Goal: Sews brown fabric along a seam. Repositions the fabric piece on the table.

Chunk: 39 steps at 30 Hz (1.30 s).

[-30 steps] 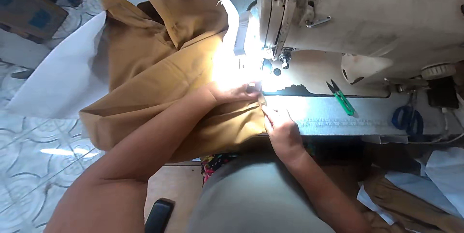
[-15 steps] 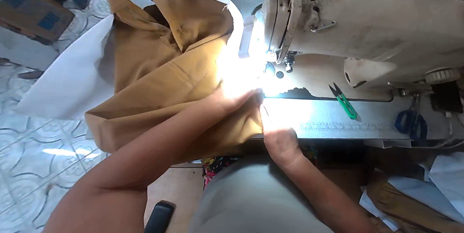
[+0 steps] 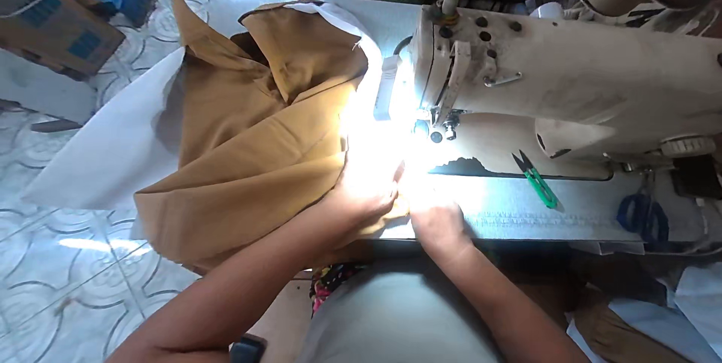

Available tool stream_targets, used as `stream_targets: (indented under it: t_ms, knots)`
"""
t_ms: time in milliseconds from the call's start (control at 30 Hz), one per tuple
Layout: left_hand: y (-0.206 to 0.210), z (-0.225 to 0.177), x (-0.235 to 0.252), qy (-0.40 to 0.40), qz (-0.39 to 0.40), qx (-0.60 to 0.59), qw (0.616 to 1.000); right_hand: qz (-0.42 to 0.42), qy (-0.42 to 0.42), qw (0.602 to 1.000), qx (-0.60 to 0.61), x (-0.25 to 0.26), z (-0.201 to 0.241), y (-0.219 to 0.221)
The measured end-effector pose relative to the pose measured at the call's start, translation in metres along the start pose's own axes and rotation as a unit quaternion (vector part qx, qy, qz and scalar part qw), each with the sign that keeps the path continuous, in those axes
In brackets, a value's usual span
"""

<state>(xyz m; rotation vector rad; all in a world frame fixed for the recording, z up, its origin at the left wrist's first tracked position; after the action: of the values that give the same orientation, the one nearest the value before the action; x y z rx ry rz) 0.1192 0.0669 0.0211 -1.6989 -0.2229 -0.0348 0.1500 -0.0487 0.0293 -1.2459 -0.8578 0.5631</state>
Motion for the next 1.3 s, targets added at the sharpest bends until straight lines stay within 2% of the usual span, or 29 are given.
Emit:
stream_targets:
  t_ms: [67,167,233,333,500,600,800,967,1067,1167,1233,1300]
  knots:
    - [-0.003,0.008,0.011,0.009,-0.029,-0.006,1.000,0.018,0.005,1.000,0.020,0.008,-0.003,0.003]
    - [-0.003,0.017,0.023,0.001,-0.004,-0.031,1.000,0.039,0.010,0.999,0.028,0.018,-0.006,0.008]
    - [-0.001,0.022,0.031,0.012,-0.002,-0.030,0.999,0.090,0.031,0.995,0.041,0.025,-0.008,0.013]
    - [0.001,0.028,0.039,0.020,0.028,-0.043,0.998,0.199,0.080,0.976,0.040,0.037,-0.008,0.021]
    - [0.000,0.033,0.055,-0.020,0.151,-0.040,0.987,0.269,0.130,0.953,0.044,0.048,-0.007,0.031]
    - [0.001,0.039,0.058,-0.010,0.143,-0.044,0.989,0.319,0.153,0.934,0.055,0.049,-0.009,0.035]
    - [0.008,0.044,0.065,0.067,0.058,-0.069,0.994,0.288,0.136,0.946,0.063,0.049,-0.007,0.037]
    - [0.005,0.046,0.066,0.034,0.131,-0.053,0.989,0.309,0.144,0.938,0.068,0.051,-0.005,0.037]
    - [0.008,0.048,0.068,0.050,0.124,-0.054,0.990,0.328,0.144,0.931,0.064,0.052,-0.002,0.035]
    - [0.009,0.050,0.066,0.017,0.173,-0.062,0.983,0.326,0.154,0.931,0.058,0.051,-0.001,0.035]
    - [0.004,0.048,0.064,0.021,0.156,-0.060,0.986,0.338,0.164,0.925,0.059,0.051,0.001,0.032]
    - [-0.008,0.039,0.056,0.064,0.087,-0.020,0.994,0.339,0.164,0.925,0.054,0.051,0.001,0.029]
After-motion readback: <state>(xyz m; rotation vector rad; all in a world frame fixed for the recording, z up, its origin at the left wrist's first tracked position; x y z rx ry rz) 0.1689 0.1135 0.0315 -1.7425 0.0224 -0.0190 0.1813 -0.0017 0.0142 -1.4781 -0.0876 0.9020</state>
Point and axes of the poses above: each hand's wrist, its own x-axis towards the middle knuckle, its own y-axis out of the palm, z = x × y, the point moved 7 cm from there along x, towards the middle knuckle, and after that the axes turned 8 degrees about y, right-handed, at the moved point
